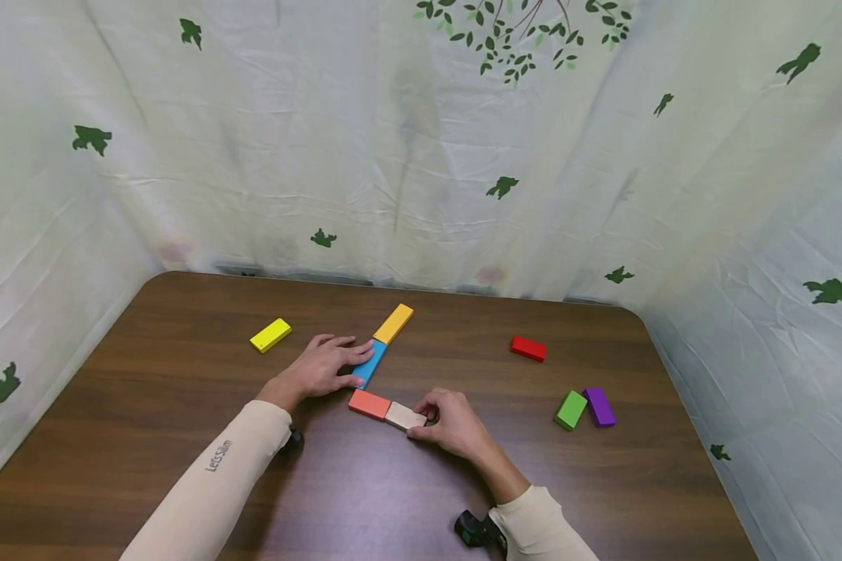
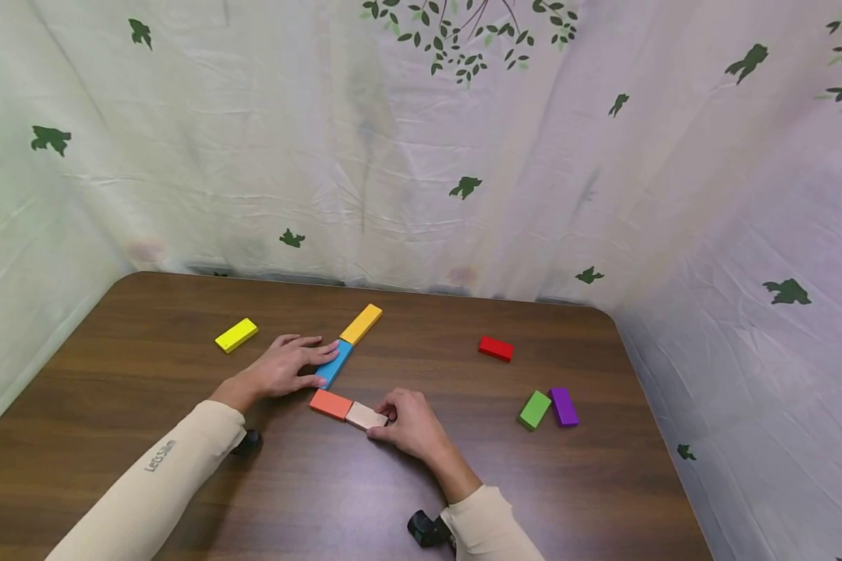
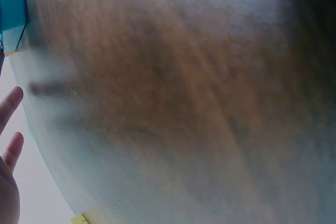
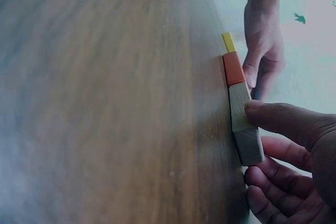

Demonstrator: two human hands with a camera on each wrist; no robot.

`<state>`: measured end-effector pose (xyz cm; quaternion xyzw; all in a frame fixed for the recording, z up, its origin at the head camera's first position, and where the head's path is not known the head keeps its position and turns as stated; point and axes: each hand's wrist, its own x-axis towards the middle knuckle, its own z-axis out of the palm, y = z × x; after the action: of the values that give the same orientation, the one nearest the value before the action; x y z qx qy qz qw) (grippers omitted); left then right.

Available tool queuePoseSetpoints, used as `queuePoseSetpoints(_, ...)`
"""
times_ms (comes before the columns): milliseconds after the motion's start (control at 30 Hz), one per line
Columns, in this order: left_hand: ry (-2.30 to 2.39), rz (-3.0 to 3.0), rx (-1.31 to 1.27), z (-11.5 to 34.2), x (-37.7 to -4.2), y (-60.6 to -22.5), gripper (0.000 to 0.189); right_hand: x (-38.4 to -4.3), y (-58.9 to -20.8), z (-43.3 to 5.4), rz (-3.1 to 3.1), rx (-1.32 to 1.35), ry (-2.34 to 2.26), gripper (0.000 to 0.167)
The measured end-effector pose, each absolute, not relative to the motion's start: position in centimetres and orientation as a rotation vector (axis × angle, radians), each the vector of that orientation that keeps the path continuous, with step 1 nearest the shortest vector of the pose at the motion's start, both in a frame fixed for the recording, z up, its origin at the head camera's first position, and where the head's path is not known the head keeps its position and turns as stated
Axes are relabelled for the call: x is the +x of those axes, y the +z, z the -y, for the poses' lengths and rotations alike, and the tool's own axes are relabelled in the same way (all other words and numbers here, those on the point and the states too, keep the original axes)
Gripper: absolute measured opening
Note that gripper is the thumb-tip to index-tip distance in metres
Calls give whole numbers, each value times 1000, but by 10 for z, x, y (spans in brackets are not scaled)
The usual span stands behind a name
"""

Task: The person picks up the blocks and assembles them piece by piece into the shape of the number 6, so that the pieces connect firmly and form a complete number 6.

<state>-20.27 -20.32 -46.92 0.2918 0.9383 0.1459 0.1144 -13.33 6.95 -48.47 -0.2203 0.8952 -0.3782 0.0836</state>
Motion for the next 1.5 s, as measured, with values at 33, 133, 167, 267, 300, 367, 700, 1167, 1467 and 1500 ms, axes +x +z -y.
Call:
queuePoseSetpoints(33,428,-2751,857,203,-203,-469,65,-133,-485,-70,-2671,-657,-1132,23)
queuePoseSetpoints(133,430,-2751,857,203,-202,-469,65,-133,-485,-70,-2672,-650,-1138,24)
queuePoseSetpoints(167,431,-2751,857,203,-202,-469,65,-133,-485,-69,-2673,-646,-1139,24)
queuePoseSetpoints(267,436,-2750,857,203,-203,-469,65,-132,-485,-69,-2678,-639,-1137,24)
queuePoseSetpoints(300,439,-2749,855,203,-203,-469,65,-132,-485,-69,-2680,-638,-1136,23)
queuePoseSetpoints(367,439,-2749,856,203,-203,-469,65,-132,-486,-69,-2684,-645,-1139,24)
queuePoseSetpoints(700,429,-2753,862,203,-203,-470,65,-130,-487,-70,-2685,-639,-1163,24)
queuePoseSetpoints(1167,408,-2759,871,204,-203,-471,65,-128,-488,-69,-2703,-641,-1190,22)
queuePoseSetpoints(1467,410,-2753,866,203,-204,-471,65,-127,-489,-68,-2714,-621,-1192,23)
queuePoseSetpoints(1500,408,-2753,865,203,-204,-472,65,-127,-489,-68,-2715,-620,-1190,23)
